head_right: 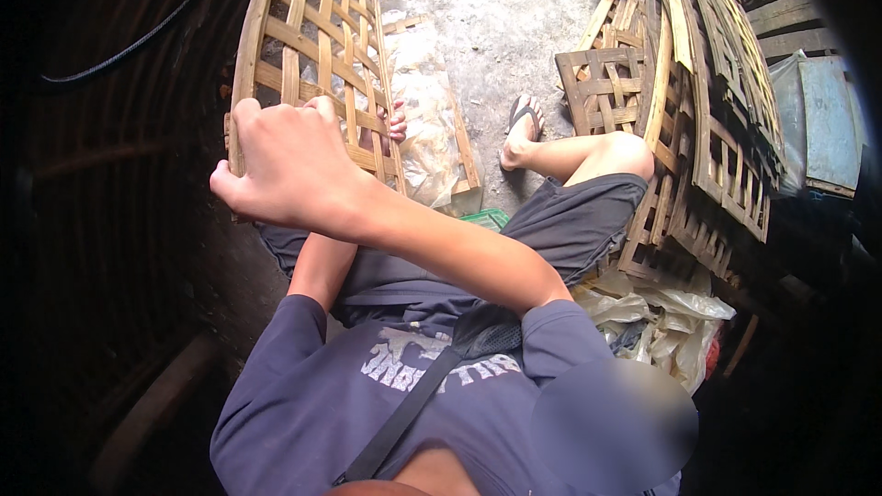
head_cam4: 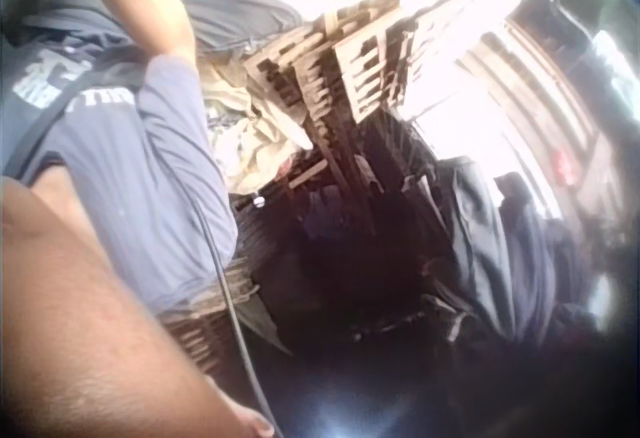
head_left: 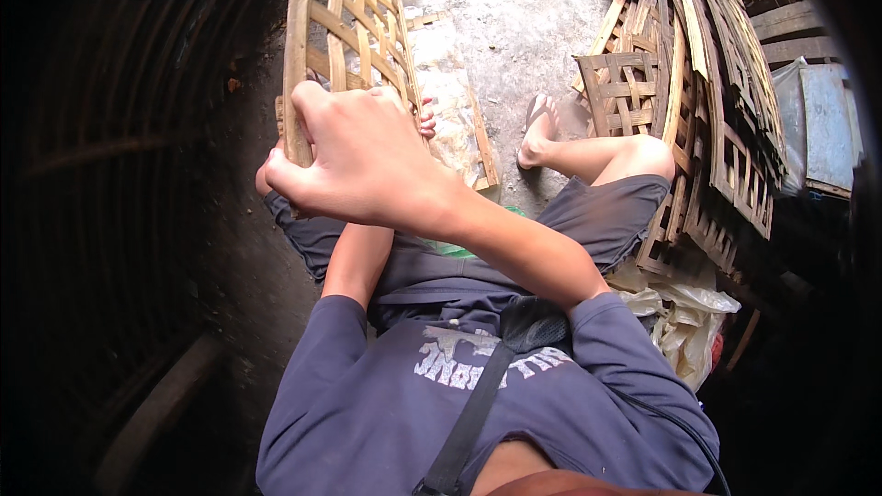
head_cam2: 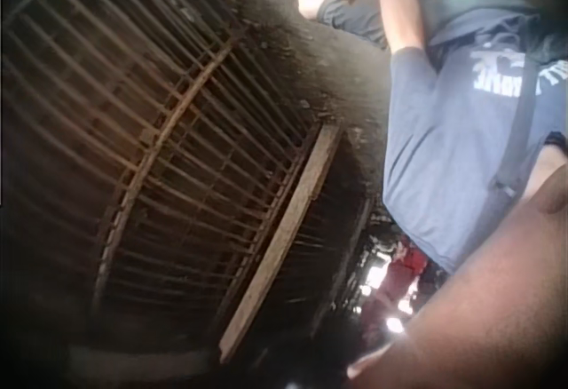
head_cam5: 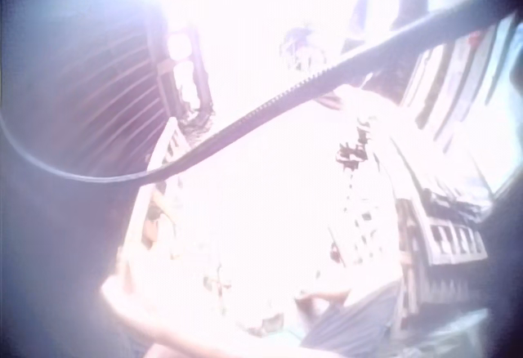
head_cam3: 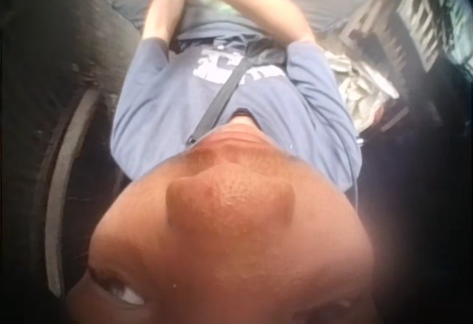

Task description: The person sits on the floor and repeatedly wraps individual wooden lattice frames with clear plastic sheets. They pick up a frame, place a plastic sheet over it, fold the edges, and set the wrapped frame aside. The process is repeated for multiple frames.

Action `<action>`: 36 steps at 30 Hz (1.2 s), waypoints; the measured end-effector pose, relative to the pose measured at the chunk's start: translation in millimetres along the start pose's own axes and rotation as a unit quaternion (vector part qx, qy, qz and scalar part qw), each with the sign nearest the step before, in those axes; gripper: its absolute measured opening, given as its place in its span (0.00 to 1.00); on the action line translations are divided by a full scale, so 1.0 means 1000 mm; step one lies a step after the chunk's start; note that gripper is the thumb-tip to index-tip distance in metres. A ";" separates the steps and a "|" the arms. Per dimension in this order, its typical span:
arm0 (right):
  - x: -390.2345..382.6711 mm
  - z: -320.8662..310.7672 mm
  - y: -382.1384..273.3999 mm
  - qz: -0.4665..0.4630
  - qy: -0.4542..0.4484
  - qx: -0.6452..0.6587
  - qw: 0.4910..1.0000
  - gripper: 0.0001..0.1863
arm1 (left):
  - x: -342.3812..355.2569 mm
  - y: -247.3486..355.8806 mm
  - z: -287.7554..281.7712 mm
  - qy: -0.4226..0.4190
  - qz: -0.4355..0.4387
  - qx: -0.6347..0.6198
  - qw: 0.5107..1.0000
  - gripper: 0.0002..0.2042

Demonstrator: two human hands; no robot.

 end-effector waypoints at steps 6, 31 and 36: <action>-0.001 0.007 0.003 0.012 -0.032 0.023 0.999 0.21 | -0.005 0.008 -0.021 0.034 0.018 -0.007 0.999 0.30; 0.022 -0.081 0.145 0.093 -0.069 0.127 0.985 0.24 | -0.024 0.076 -0.091 0.322 0.253 -0.034 0.912 0.34; -0.003 -0.094 0.174 0.128 -0.037 0.063 0.989 0.27 | -0.026 0.079 -0.073 0.418 0.312 -0.040 0.852 0.25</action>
Point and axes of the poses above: each hand's wrist, its own x-axis towards the middle knuckle, its own z-axis out of the palm, y = z × x, the point moved 1 cm from there along x, towards the middle knuckle, and after that the axes turned 2 degrees about x, right-handed, at the moved point
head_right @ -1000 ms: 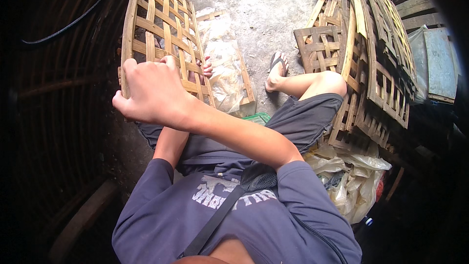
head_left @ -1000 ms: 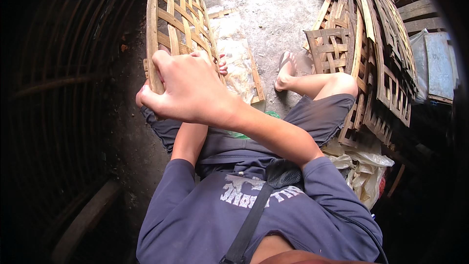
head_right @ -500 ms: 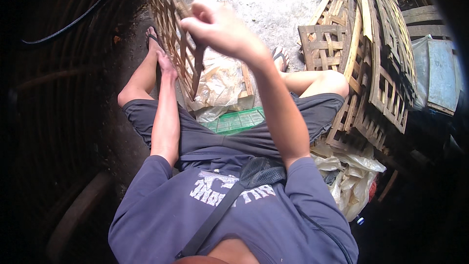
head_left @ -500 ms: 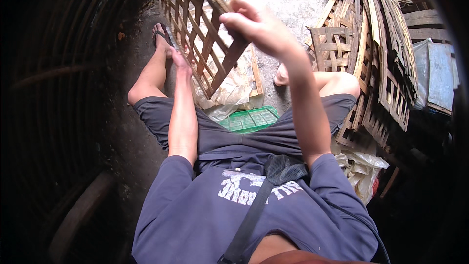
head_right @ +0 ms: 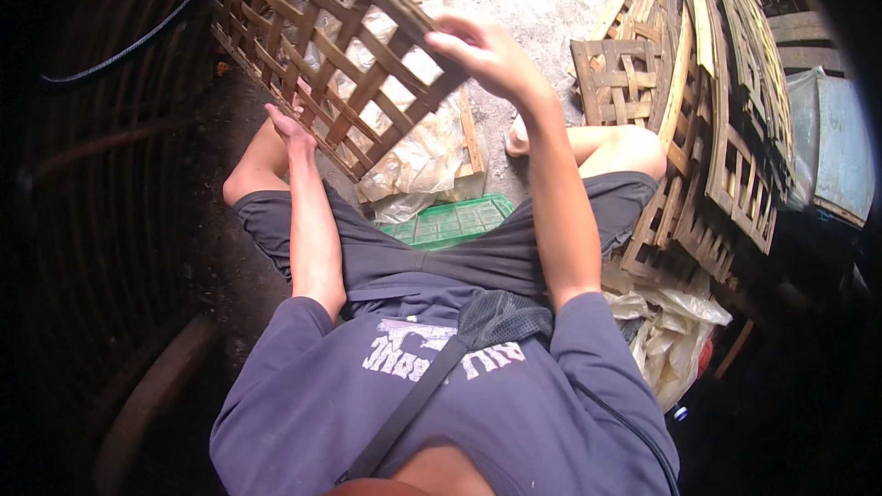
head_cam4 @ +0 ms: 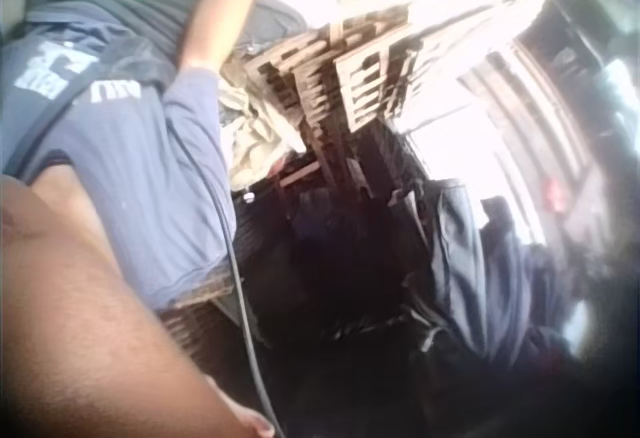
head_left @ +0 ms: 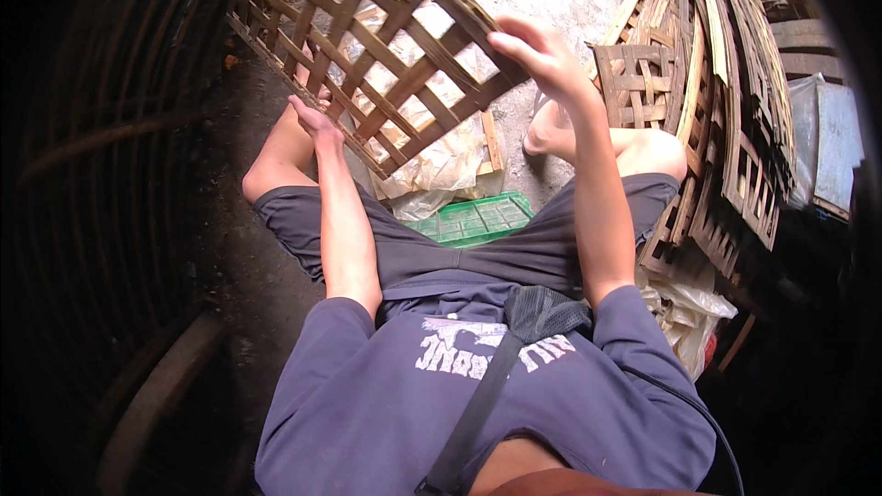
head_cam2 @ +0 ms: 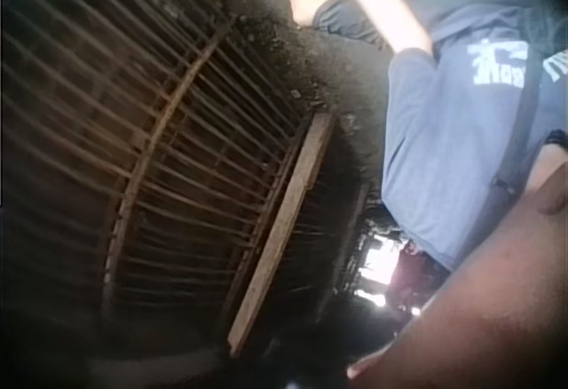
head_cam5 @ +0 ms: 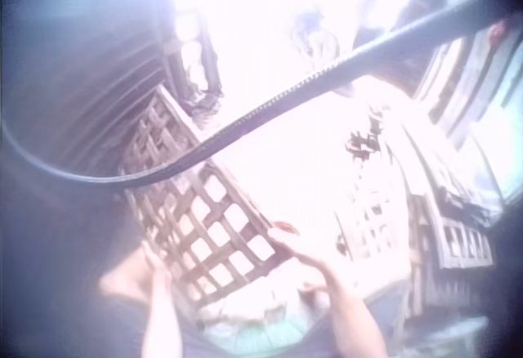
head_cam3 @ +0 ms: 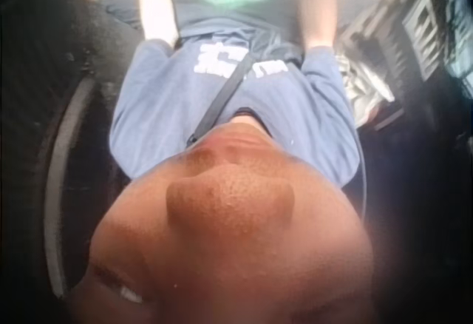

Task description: The person sits on the floor and repeatedly wraps individual wooden lattice frames with clear plastic sheets. They pick up a frame, place a plastic sheet over it, fold the edges, and set the wrapped frame aside. The process is repeated for multiple frames.

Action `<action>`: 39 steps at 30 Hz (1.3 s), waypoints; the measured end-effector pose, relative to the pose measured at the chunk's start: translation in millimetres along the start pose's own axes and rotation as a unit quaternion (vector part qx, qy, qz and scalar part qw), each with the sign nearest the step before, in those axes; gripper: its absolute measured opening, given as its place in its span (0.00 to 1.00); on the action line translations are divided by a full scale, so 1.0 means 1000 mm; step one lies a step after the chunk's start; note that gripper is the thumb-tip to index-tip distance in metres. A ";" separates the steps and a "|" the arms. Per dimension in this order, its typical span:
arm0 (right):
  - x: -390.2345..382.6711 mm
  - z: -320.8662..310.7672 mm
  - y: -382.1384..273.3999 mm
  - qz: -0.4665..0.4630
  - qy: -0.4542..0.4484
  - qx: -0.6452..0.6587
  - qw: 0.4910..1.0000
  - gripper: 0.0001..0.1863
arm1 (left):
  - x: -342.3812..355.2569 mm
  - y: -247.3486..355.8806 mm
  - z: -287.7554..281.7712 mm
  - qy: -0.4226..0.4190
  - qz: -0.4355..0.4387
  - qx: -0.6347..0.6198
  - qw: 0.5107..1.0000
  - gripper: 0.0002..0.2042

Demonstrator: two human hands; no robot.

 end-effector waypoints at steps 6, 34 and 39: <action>-0.027 -0.010 0.106 0.072 0.038 0.052 0.995 0.20 | -0.018 0.012 0.017 -0.025 0.112 0.080 0.990 0.26; -0.030 0.020 0.226 0.202 -0.003 -0.223 0.954 0.25 | 0.007 -0.011 0.013 -0.146 0.079 0.063 0.984 0.12; -0.045 0.054 0.275 0.060 0.107 -0.351 0.928 0.25 | 0.003 -0.017 0.024 -0.136 0.092 0.094 0.982 0.19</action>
Point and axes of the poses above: each hand's wrist, its own x-axis towards the middle knuckle, its own z-axis out of the palm, y = z × x, the point moved 1 cm from there along x, towards the middle knuckle, and after that the axes turned 2 degrees about x, right-handed, at the moved point
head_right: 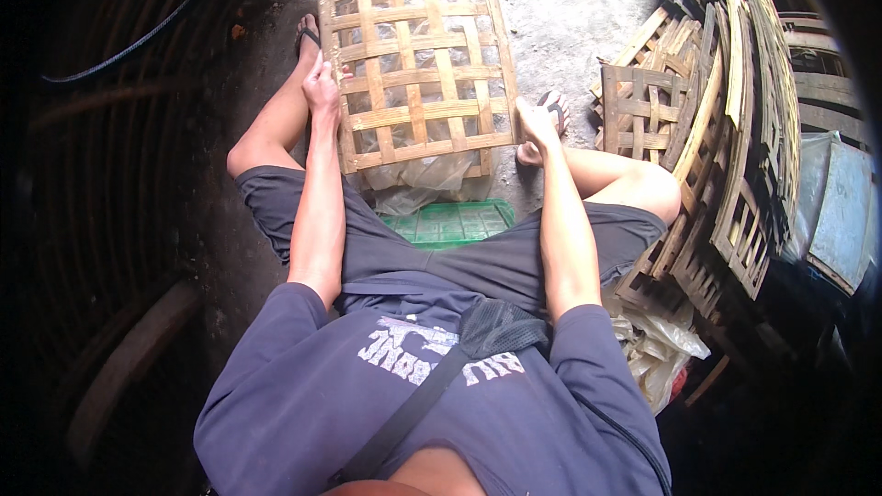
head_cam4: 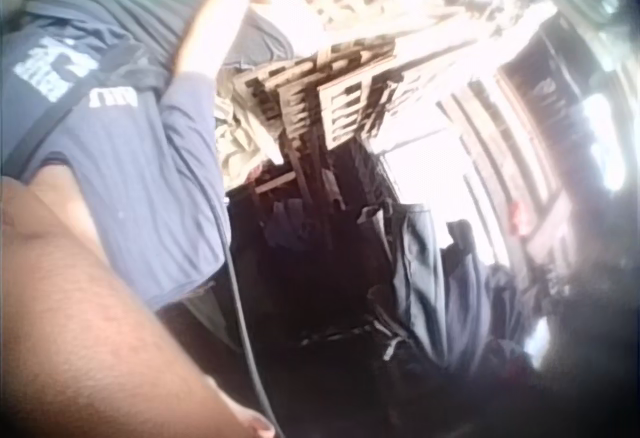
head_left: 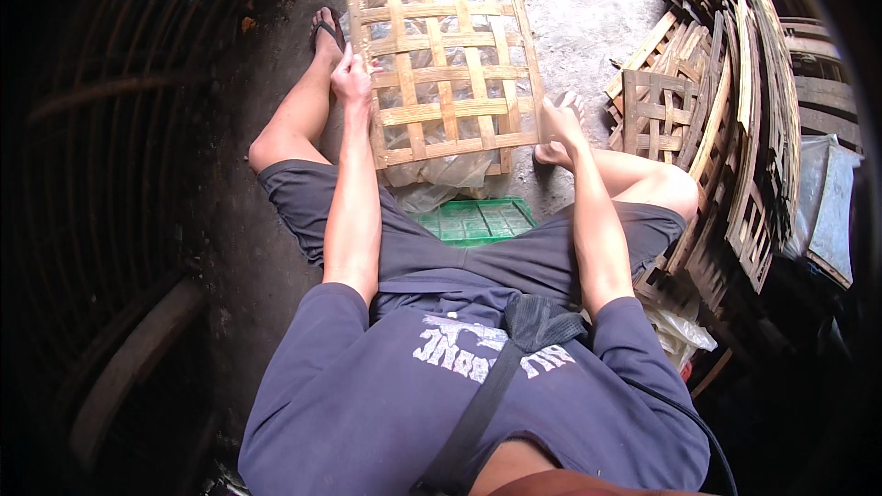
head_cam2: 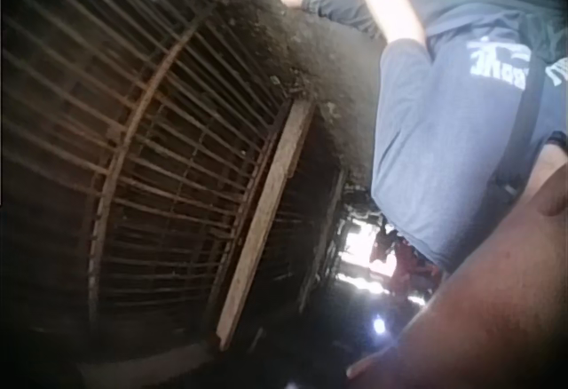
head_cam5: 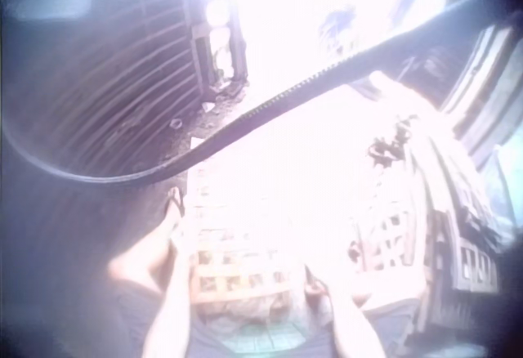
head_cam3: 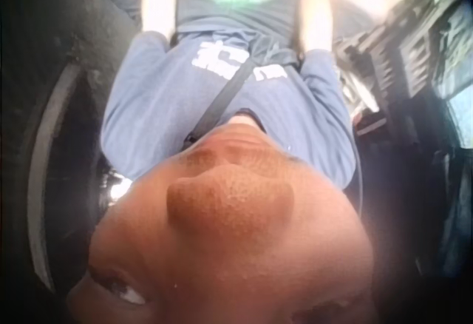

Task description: The person sits on the floor and repeatedly wraps individual wooden lattice frames with clear plastic sheets. They pick up a frame, place a plastic sheet over it, fold the edges, and set the wrapped frame aside. The process is repeated for multiple frames.

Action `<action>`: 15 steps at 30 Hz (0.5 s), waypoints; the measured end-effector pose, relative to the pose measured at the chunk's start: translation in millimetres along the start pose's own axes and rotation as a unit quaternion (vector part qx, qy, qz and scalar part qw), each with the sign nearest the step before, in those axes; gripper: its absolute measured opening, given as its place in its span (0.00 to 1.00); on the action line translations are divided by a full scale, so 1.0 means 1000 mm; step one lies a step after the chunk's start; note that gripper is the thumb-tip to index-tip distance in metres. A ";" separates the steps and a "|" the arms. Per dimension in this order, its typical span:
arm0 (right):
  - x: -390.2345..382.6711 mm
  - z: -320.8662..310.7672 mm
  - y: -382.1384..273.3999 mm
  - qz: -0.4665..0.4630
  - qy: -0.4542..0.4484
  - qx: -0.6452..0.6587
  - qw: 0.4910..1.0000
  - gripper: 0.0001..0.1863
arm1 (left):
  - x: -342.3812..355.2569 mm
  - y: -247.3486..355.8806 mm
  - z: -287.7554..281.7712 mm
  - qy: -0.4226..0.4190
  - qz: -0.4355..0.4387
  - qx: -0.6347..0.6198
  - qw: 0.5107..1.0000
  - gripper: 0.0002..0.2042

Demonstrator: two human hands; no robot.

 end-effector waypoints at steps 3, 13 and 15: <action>-0.011 -0.027 -0.011 -0.075 -0.078 -0.052 0.993 0.24 | -0.009 0.007 0.010 0.017 0.005 0.083 0.996 0.20; 0.004 -0.039 -0.025 0.099 -0.229 0.227 0.941 0.22 | -0.011 0.000 -0.001 0.031 0.004 0.096 0.995 0.23; 0.007 -0.040 -0.030 0.131 -0.216 0.213 0.944 0.21 | -0.011 0.001 -0.002 0.033 -0.005 0.085 0.996 0.22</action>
Point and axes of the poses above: each hand's wrist, its own x-axis towards the middle knuckle, its own z-axis out of the palm, y = z × x, the point moved 1 cm from there along x, towards the middle knuckle, and after that the axes turned 2 degrees about x, right-handed, at the moved point
